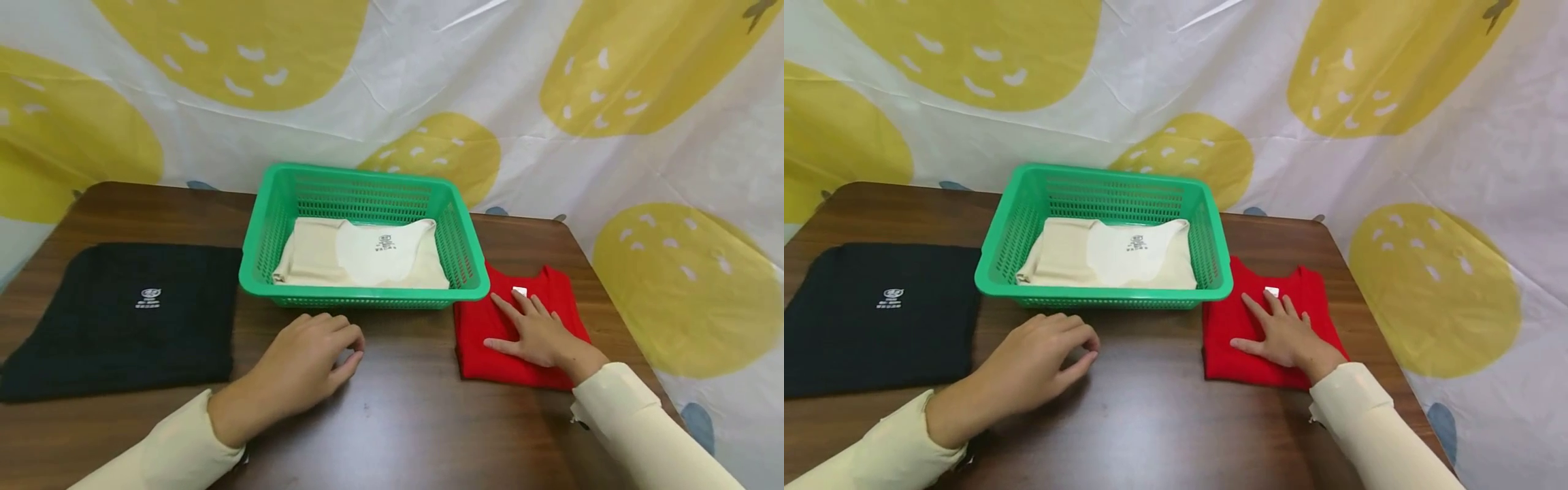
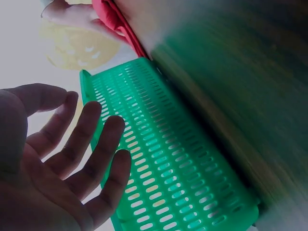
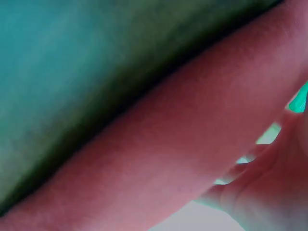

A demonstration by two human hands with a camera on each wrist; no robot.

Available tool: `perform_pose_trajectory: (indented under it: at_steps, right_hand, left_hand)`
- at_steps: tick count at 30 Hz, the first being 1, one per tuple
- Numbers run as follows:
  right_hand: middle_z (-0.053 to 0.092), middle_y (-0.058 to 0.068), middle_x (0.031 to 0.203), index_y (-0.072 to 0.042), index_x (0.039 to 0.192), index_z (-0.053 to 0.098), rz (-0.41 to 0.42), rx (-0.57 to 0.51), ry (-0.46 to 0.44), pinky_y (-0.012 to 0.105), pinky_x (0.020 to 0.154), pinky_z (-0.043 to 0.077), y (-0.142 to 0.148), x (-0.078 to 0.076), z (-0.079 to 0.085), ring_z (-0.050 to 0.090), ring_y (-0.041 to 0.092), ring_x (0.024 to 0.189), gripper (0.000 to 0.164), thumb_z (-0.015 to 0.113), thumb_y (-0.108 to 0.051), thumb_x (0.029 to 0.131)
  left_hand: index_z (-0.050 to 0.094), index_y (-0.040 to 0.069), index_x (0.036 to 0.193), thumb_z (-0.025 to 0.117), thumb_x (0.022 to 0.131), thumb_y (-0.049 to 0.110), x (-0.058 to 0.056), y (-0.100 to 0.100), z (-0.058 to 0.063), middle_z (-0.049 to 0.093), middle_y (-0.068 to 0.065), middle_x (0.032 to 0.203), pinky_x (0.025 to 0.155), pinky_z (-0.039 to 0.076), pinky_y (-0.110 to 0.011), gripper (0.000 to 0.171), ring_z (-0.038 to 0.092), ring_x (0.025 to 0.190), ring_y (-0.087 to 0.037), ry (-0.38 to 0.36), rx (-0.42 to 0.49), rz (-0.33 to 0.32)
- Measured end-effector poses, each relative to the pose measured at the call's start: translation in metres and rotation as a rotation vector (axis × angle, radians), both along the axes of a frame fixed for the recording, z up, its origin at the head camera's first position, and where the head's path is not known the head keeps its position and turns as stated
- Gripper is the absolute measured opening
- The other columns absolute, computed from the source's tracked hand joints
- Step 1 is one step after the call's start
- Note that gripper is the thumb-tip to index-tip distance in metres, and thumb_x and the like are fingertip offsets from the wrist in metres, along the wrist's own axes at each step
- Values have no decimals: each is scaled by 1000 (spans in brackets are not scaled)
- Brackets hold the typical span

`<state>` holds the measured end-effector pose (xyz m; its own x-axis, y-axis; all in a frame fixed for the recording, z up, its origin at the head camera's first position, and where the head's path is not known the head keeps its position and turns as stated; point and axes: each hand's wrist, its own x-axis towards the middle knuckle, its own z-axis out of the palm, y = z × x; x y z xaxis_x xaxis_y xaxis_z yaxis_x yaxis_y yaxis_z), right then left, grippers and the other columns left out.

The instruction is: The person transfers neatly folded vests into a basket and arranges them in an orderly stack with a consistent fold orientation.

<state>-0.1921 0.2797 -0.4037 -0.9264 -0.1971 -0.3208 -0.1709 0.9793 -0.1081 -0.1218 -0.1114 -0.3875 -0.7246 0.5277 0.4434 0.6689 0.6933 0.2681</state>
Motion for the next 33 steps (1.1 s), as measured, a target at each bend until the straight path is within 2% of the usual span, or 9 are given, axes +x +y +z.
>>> perform_pose_trajectory:
  at_steps: [7, 16, 23, 33]
  right_hand:
    - [20, 30, 160, -27, 161, 17, 20, 10, 8, 80, 103, 25, -5, 18, -2, 18, 62, 143, 97, 57, -72, 86]
    - [27, 32, 156, -28, 159, 25, 77, 62, 4, 77, 97, 37, -16, 38, 8, 27, 64, 138, 92, 58, -72, 86]
    - [31, 30, 153, -30, 158, 29, 76, 54, 39, 77, 95, 38, -18, 57, 6, 29, 63, 138, 91, 60, -72, 84]
    - [37, 26, 151, -33, 156, 33, 115, 61, 103, 75, 92, 43, -28, 92, 4, 36, 59, 135, 90, 60, -75, 82]
  left_hand:
    - [67, 23, 84, 77, 86, 20, 4, 1, 1, 65, 12, 81, 65, 43, -25, 11, 58, 75, -7, -16, 8, -30]
    - [66, 24, 84, 77, 85, 21, 11, 1, 4, 64, 12, 79, 65, 42, -24, 11, 55, 73, -5, -22, 17, -40]
    - [65, 24, 83, 76, 86, 21, 11, 1, 9, 63, 14, 78, 66, 43, -24, 12, 57, 74, -4, -21, 17, -46]
    - [64, 23, 82, 76, 85, 21, 11, 2, 10, 64, 14, 78, 64, 43, -24, 13, 61, 74, -4, -33, 18, -44]
